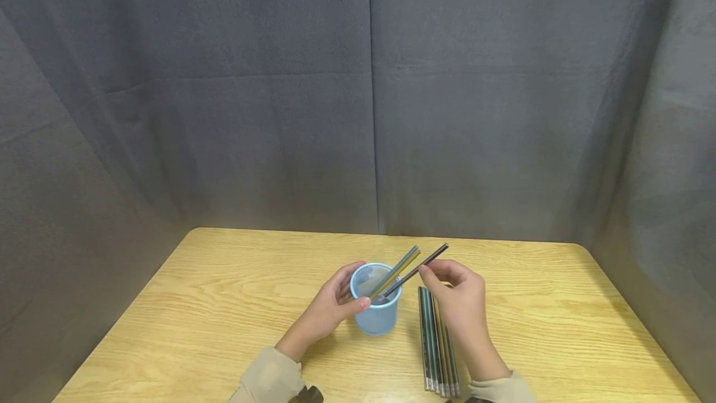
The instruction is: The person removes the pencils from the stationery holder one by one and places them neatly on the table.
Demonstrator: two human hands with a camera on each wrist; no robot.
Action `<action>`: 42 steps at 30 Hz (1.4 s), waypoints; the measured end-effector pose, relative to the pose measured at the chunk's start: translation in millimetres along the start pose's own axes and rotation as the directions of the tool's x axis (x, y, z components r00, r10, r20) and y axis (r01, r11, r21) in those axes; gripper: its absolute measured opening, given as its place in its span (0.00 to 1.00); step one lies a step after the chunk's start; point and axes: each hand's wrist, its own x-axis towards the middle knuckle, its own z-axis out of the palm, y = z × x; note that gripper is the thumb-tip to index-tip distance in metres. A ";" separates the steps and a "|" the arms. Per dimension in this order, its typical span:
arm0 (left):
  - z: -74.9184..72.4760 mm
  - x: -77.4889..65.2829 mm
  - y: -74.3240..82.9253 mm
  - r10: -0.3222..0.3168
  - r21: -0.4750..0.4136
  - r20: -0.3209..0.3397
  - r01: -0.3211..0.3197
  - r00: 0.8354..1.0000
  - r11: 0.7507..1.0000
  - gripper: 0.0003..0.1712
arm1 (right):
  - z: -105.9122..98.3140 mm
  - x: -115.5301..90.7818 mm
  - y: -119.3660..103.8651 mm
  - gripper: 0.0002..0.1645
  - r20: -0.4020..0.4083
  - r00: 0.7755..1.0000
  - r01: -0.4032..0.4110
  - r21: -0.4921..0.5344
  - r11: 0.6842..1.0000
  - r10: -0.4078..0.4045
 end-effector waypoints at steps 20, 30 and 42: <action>0.5 0.0 -0.9 -0.005 0.011 -0.008 0.005 1.000 1.000 0.39 | -12.2 -0.1 -15.0 0.12 -0.005 1.000 0.000 0.121 0.993 0.000; 0.0 0.8 -1.9 0.008 0.009 -0.002 -0.008 1.000 1.000 0.38 | -19.4 0.1 -21.7 0.10 -0.029 1.000 0.016 0.194 0.981 -0.011; 0.5 0.2 -0.9 0.005 0.004 0.008 -0.005 1.000 1.000 0.39 | -29.6 -2.5 -27.9 0.10 -0.076 0.997 0.035 0.231 0.972 -0.018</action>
